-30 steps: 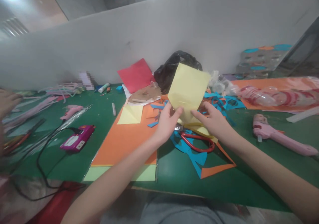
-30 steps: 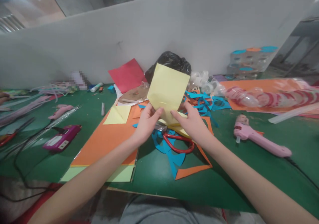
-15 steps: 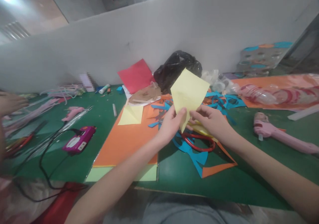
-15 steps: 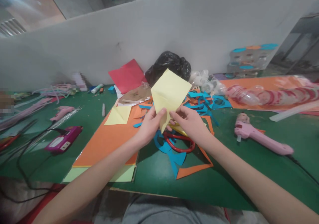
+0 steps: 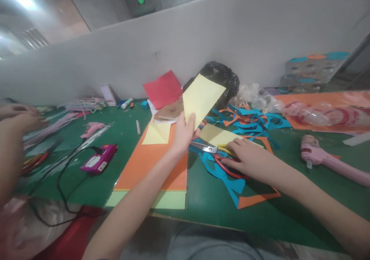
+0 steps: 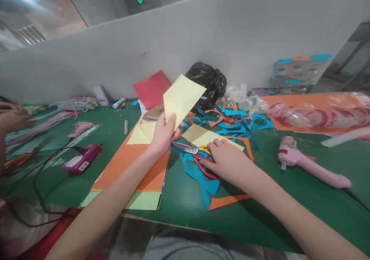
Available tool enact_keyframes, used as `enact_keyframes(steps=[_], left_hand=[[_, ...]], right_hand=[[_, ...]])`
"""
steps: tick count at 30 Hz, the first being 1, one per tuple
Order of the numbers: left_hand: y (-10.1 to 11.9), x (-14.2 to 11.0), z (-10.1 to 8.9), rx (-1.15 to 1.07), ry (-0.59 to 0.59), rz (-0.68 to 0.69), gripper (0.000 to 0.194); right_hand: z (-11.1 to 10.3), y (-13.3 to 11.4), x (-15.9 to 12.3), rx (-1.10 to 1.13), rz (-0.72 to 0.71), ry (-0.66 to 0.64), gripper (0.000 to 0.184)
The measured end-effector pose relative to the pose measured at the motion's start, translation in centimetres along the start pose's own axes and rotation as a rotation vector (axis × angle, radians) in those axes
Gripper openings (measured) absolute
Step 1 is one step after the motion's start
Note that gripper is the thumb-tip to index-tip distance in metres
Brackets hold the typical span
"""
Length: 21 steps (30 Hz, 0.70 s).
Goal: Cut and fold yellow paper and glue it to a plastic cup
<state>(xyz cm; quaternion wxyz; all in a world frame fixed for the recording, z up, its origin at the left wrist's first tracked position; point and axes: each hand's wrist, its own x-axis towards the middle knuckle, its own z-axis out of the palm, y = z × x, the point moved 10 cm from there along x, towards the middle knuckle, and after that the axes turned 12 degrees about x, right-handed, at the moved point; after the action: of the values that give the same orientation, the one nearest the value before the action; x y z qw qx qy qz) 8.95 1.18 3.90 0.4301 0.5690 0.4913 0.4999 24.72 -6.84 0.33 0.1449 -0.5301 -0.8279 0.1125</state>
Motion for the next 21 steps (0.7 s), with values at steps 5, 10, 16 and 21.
enact_keyframes(steps=[5,10,16,21], left_hand=[[0.7,0.1,-0.1,0.094,-0.029,0.083,0.017],[1.8,-0.4,-0.5,0.125,-0.004,0.110,0.018],[3.5,-1.0,-1.3,0.069,0.036,0.185,0.032],[4.7,-1.1,-2.2,0.039,0.079,0.262,0.033]], right_hand=[[0.4,-0.2,-0.2,-0.018,-0.031,-0.062,0.021],[0.0,0.3,0.2,0.025,0.179,-0.077,0.024],[-0.3,1.8,0.2,0.271,0.341,-0.053,0.024],[-0.4,4.8,0.1,0.692,0.502,0.017,0.040]])
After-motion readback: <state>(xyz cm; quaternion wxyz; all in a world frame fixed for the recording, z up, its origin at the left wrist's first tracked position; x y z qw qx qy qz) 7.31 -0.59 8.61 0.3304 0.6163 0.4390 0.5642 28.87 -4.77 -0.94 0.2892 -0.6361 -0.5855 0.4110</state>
